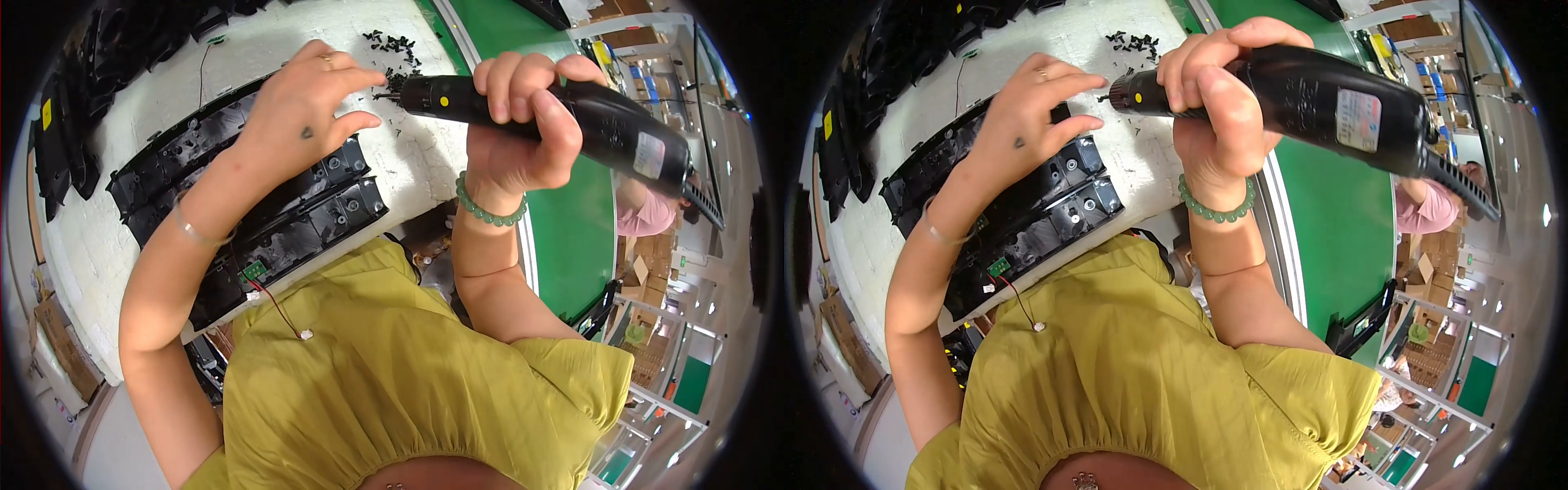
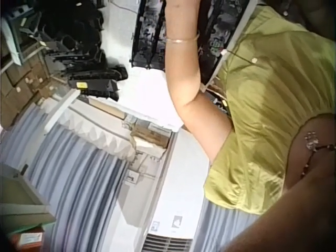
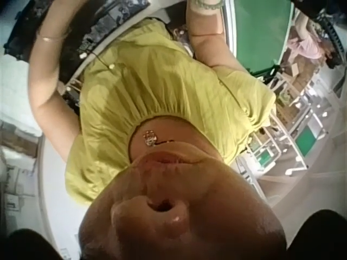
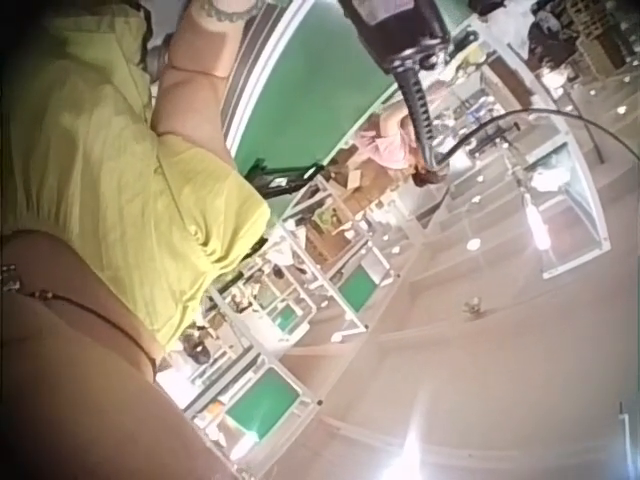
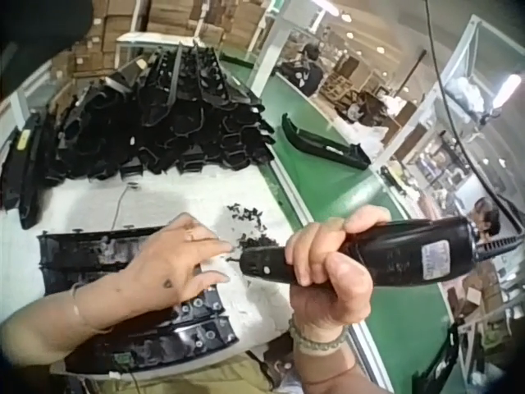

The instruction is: Assembling small circuit boards onto plastic parts using an electric screwdriver.

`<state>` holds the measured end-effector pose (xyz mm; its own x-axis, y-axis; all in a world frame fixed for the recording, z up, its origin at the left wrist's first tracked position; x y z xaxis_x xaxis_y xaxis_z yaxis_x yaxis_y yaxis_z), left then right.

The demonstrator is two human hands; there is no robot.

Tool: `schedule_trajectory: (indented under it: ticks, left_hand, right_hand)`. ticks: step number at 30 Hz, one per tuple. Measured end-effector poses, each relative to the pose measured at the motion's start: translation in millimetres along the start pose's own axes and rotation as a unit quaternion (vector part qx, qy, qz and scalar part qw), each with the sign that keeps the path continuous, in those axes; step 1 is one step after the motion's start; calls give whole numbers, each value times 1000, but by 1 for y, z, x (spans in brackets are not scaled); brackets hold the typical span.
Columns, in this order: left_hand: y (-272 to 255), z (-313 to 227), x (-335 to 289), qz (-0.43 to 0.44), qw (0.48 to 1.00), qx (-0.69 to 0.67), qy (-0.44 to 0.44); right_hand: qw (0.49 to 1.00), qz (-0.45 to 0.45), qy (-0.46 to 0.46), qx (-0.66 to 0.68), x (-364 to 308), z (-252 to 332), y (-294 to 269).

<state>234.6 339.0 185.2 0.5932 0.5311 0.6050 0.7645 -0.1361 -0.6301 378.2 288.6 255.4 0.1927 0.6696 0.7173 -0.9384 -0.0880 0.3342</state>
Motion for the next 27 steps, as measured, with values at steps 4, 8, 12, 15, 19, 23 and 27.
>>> schedule_trajectory:
  ticks: [4, 8, 12, 15, 19, 23, 27]
  left_hand:
    - [23, 2, 12, 32, 999, -19, 32]
    - [20, 4, 13, -5, 1000, -7, 25]
    - [12, 1, 15, -37, 999, -6, 19]
    - [9, -1, 11, -55, 998, -17, 23]
    - [6, -5, 10, -60, 998, -19, 23]
    - [4, -3, 7, -60, 994, -88, -20]
    - [10, 1, 5, -3, 980, -168, -108]
  right_hand:
    - [1000, 8, -16, 15, -1, 15, -5]
    - [1000, 9, -27, 8, 1, 24, -16]
    - [999, 17, -25, 45, 1, 29, -15]
    - [995, 35, -32, 84, 0, 31, -12]
    - [995, 32, -32, 88, -2, 35, -12]
    - [993, 37, -32, 103, -3, 34, -10]
    - [993, 43, -37, 103, -3, 40, -10]
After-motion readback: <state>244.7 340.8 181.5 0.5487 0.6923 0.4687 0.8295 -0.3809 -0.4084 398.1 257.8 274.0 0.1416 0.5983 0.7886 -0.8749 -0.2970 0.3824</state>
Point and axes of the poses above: each hand's wrist, its own x-axis towards the middle knuckle, its own y-axis out of the palm, z = x × y, the point moved 8 cm from there along x, towards the middle knuckle, and after that the axes turned 2 degrees about z, right-handed, at the moved point
